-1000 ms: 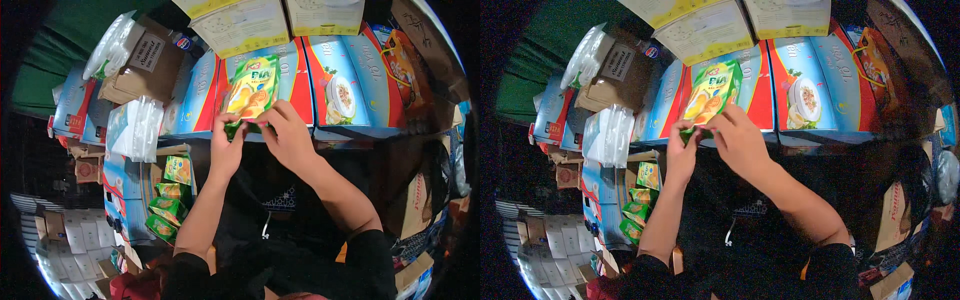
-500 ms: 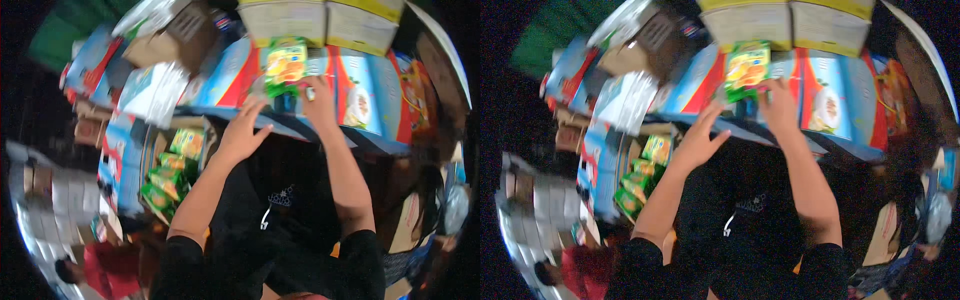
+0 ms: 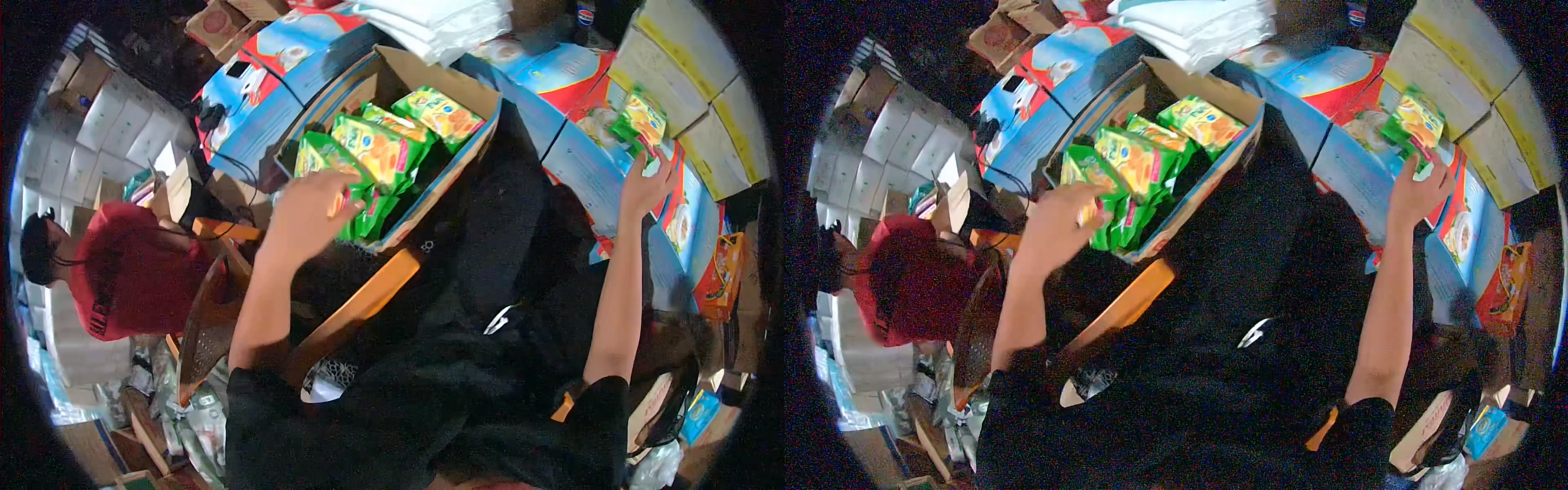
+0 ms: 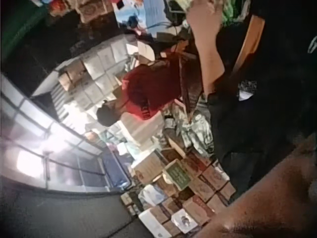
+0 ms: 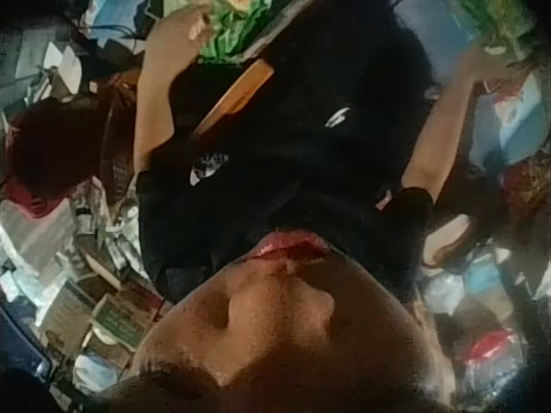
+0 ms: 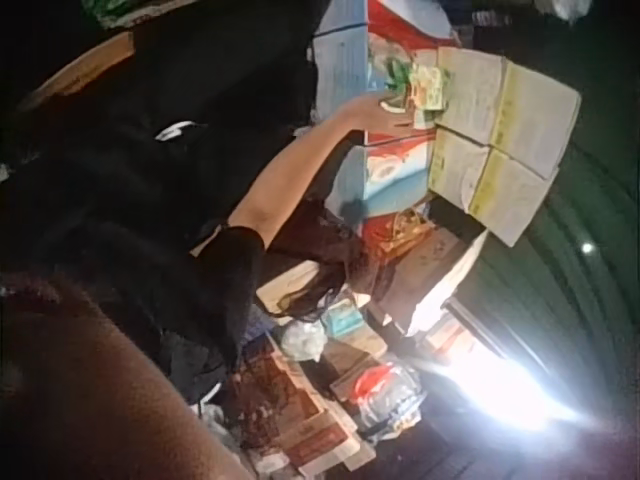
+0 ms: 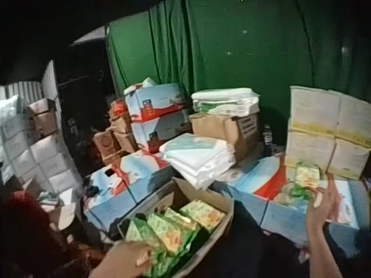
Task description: The person takes snack packages out of an open cardboard box and stacks them onto adjacent boxes by hand.
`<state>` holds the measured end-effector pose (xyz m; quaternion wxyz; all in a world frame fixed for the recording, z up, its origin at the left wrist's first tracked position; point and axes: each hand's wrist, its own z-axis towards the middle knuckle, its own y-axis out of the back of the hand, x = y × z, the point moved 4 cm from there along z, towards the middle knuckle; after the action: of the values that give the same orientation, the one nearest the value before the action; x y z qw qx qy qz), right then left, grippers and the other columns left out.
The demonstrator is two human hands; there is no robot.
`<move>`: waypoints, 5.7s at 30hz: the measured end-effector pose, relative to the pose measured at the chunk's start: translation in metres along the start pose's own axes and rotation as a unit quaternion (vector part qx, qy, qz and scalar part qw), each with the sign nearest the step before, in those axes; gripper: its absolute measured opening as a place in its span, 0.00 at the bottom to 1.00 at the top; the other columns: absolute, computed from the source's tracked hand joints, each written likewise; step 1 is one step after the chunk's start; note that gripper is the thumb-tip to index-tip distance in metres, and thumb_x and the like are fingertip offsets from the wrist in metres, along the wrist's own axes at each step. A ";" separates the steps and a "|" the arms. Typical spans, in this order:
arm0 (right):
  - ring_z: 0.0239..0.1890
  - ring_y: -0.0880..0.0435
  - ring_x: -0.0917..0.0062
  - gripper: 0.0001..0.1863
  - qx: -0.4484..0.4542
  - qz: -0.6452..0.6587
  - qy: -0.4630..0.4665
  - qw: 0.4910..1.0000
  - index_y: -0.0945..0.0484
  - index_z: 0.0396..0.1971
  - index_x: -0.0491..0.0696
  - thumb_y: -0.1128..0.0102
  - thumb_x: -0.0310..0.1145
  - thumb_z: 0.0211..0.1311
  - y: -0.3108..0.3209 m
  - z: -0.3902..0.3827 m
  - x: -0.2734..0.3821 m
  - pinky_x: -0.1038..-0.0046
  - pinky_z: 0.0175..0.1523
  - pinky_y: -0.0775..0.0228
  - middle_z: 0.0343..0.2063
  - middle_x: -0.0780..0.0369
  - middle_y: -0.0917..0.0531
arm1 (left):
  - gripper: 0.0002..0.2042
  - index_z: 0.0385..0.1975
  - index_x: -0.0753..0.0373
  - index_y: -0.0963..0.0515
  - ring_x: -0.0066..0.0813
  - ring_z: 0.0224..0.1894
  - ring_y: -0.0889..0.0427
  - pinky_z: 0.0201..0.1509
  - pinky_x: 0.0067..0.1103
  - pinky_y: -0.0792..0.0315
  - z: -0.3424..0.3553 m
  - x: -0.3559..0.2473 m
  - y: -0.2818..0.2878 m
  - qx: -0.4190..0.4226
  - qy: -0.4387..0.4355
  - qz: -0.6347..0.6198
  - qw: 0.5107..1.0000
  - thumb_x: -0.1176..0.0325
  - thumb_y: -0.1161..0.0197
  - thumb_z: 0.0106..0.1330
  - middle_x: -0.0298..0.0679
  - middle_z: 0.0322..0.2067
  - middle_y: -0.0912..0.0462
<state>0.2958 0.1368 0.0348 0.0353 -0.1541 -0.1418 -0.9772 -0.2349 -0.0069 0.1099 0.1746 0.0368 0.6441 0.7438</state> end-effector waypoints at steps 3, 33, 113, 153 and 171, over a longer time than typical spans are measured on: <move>0.49 0.21 0.63 0.14 0.109 0.179 0.028 0.977 0.17 0.46 0.46 0.31 0.34 0.63 0.005 -0.010 0.089 0.63 0.58 0.30 0.43 0.56 0.17 | 0.22 0.55 0.59 0.21 0.50 0.51 0.17 0.55 0.37 0.24 -0.030 0.066 -0.004 0.099 0.268 -0.053 0.957 0.50 0.36 0.69 0.49 0.50 0.17; 0.47 0.12 0.60 0.15 0.336 0.446 0.038 0.829 0.11 0.42 0.52 0.30 0.23 0.52 0.141 -0.076 0.268 0.67 0.53 0.18 0.46 0.53 0.13 | 0.26 0.58 0.56 0.22 0.46 0.64 0.27 0.68 0.39 0.32 -0.016 -0.096 0.049 -0.024 -0.124 -0.086 0.988 0.60 0.27 0.59 0.43 0.59 0.24; 0.73 0.41 0.42 0.45 0.096 0.626 -0.002 0.774 0.36 0.71 0.51 0.32 0.61 0.61 0.126 -0.003 0.085 0.45 0.73 0.46 0.73 0.42 0.43 | 0.21 0.59 0.58 0.27 0.48 0.64 0.24 0.65 0.38 0.27 0.137 -0.270 -0.052 -0.172 -0.359 -0.316 0.861 0.63 0.36 0.66 0.44 0.62 0.23; 0.72 0.40 0.53 0.45 0.155 0.083 -0.140 0.974 0.40 0.72 0.44 0.27 0.38 0.56 0.044 0.007 -0.109 0.50 0.77 0.53 0.68 0.49 0.35 | 0.15 0.47 0.52 0.16 0.41 0.63 0.23 0.74 0.45 0.39 0.212 -0.316 -0.124 -0.109 -0.362 -0.186 0.907 0.69 0.30 0.58 0.35 0.53 0.17; 0.58 0.24 0.60 0.15 0.174 0.261 -0.017 0.949 0.22 0.51 0.44 0.37 0.24 0.64 0.053 0.002 0.000 0.60 0.66 0.35 0.56 0.52 0.23 | 0.47 0.76 0.57 0.46 0.61 0.78 0.52 0.77 0.47 0.43 0.137 0.025 -0.196 0.008 0.184 0.047 0.982 0.61 0.25 0.58 0.53 0.75 0.47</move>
<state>0.3026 0.0868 0.0501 0.3126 -0.1940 -0.2651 -0.8913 -0.1790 0.1515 -0.0615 0.0179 -0.0691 0.6685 0.7403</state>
